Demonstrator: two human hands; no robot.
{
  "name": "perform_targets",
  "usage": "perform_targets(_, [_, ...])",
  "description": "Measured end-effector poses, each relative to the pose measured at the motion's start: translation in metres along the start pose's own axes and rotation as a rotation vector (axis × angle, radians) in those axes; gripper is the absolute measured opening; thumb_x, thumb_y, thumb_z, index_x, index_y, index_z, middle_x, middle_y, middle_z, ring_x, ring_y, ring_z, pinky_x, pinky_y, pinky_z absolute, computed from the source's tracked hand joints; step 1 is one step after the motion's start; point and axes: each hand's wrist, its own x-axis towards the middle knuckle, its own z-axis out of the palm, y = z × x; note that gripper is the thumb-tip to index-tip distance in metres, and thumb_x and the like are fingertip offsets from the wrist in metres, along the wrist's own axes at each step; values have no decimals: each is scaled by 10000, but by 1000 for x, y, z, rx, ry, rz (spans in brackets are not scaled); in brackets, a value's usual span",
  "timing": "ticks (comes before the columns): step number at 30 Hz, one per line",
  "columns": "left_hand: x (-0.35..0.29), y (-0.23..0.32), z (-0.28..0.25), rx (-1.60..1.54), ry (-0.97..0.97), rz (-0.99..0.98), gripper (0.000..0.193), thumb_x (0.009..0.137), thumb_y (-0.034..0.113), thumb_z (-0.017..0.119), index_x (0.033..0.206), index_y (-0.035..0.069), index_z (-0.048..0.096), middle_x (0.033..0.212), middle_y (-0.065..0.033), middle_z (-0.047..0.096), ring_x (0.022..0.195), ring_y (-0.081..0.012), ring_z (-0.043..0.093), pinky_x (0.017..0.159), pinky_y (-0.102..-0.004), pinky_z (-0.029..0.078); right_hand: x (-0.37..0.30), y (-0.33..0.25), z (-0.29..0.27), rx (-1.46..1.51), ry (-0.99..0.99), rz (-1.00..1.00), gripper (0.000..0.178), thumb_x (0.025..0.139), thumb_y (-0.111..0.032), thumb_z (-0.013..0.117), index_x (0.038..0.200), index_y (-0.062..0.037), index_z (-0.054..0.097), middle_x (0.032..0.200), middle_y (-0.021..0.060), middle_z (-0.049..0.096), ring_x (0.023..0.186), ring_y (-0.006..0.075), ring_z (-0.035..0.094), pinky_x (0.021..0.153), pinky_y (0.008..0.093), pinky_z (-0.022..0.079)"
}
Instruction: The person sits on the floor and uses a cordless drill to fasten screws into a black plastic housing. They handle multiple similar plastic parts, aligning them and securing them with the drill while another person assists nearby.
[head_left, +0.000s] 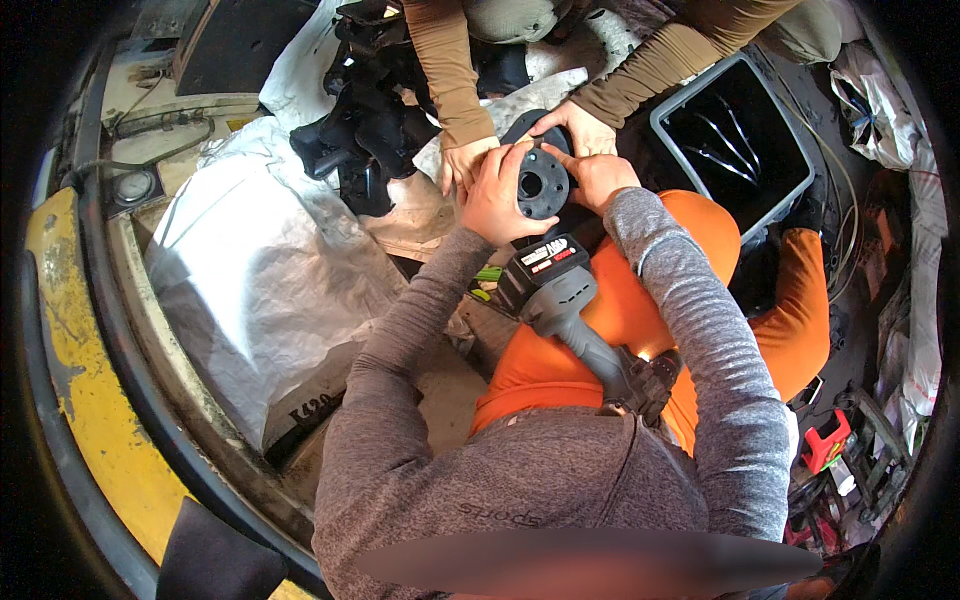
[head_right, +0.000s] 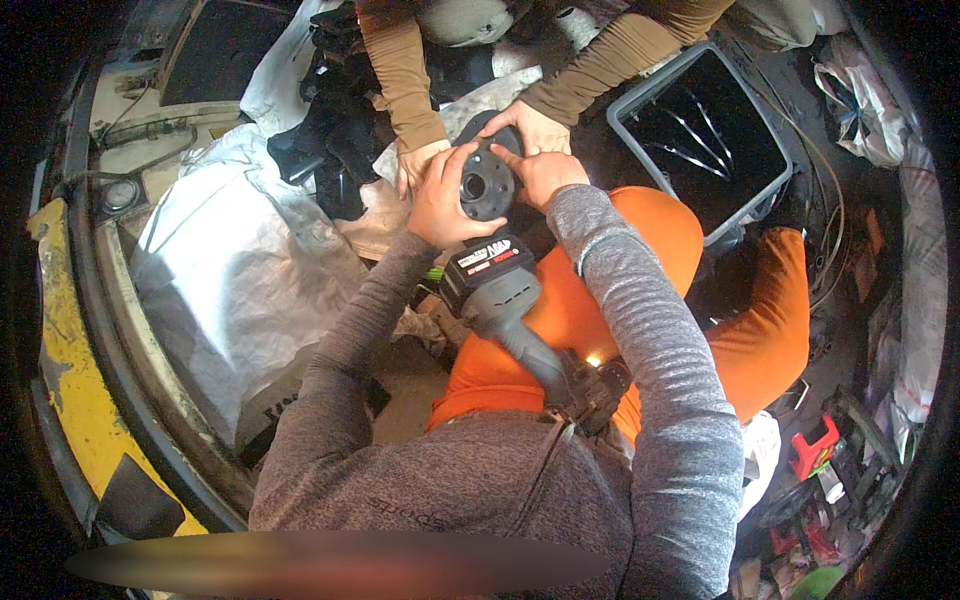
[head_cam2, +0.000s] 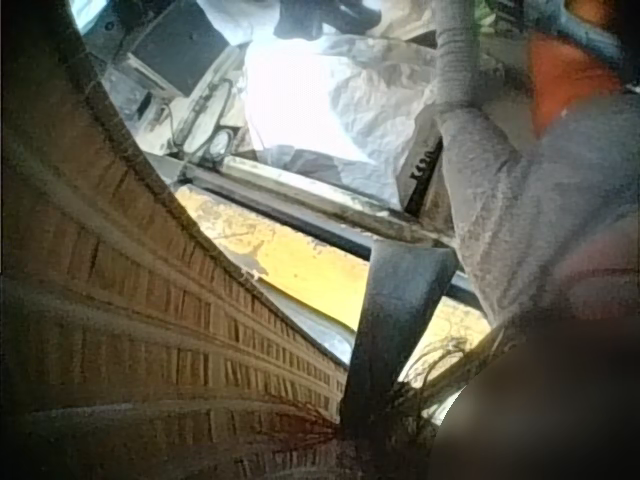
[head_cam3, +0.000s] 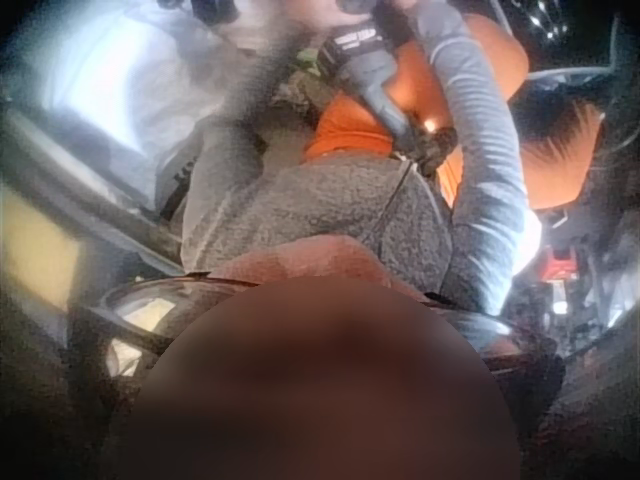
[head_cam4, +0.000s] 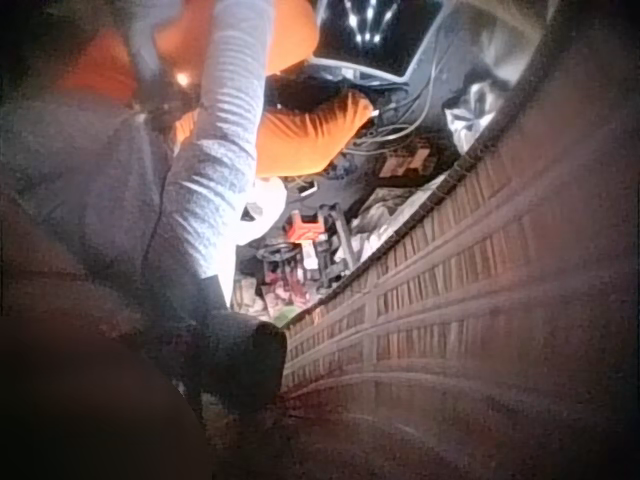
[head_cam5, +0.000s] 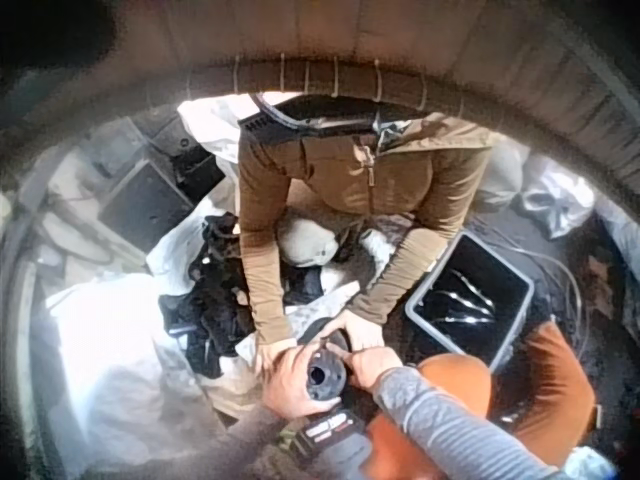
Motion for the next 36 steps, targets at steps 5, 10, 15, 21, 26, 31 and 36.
perform_targets(5, [-7, 8, 17, 93, 168, -65, 1113, 455, 330, 946, 1396, 45, 423, 1252, -177, 498, 1181, -361, 518, 990, -446, 459, 0, -7, -9, 6, -53, 48, 754, 817, -307, 704, 1481, -423, 367, 999, 138, 716, 921, 298, 706, 809, 433, 562])
perform_targets(10, [-7, 3, 21, 69, 170, -61, 1147, 446, 348, 951, 1407, 39, 409, 1259, -182, 495, 1192, -368, 509, 1002, -448, 452, 0, -4, -6, 38, 4, 49, 732, 795, -303, 726, 1452, -406, 422, 939, 122, 723, 888, 294, 710, 790, 427, 562])
perform_targets(15, [0, 15, -7, 68, -18, -21, 1141, 500, 374, 934, 1445, 47, 384, 1313, -179, 472, 1242, -368, 481, 1041, -452, 420, 0, 2, 1, 81, 53, 20, 856, 718, -211, 759, 1467, -429, 404, 854, 127, 716, 802, 312, 700, 730, 433, 554])
perform_targets(21, [8, 1, -6, -13, -73, 108, 1023, 544, 360, 910, 1414, 83, 451, 1322, -160, 468, 1235, -354, 485, 1039, -446, 416, -1, 0, -1, 94, 57, 42, 842, 717, -207, 763, 1467, -386, 424, 866, 131, 719, 815, 309, 701, 746, 428, 551])
perform_targets(26, [7, 2, -2, 21, -44, 115, 1011, 546, 337, 912, 1411, 65, 466, 1300, -151, 487, 1197, -328, 522, 1020, -424, 451, -1, 0, -4, 103, 23, 39, 839, 718, -181, 746, 1472, -361, 426, 864, 134, 717, 827, 309, 701, 750, 434, 551])
perform_targets(31, [7, 4, -1, 14, -31, 109, 991, 546, 331, 908, 1401, 69, 481, 1302, -149, 490, 1198, -328, 527, 1013, -425, 455, -1, 0, -7, 90, -28, 59, 806, 751, -203, 728, 1459, -421, 411, 957, 125, 722, 894, 301, 706, 790, 437, 560])
perform_targets(36, [5, 4, 0, -3, -19, 86, 996, 532, 339, 908, 1395, 84, 481, 1293, -153, 486, 1185, -344, 517, 1021, -423, 441, 1, -1, -5, 96, -18, 50, 785, 760, -269, 744, 1455, -427, 414, 966, 135, 720, 904, 307, 705, 791, 444, 558])
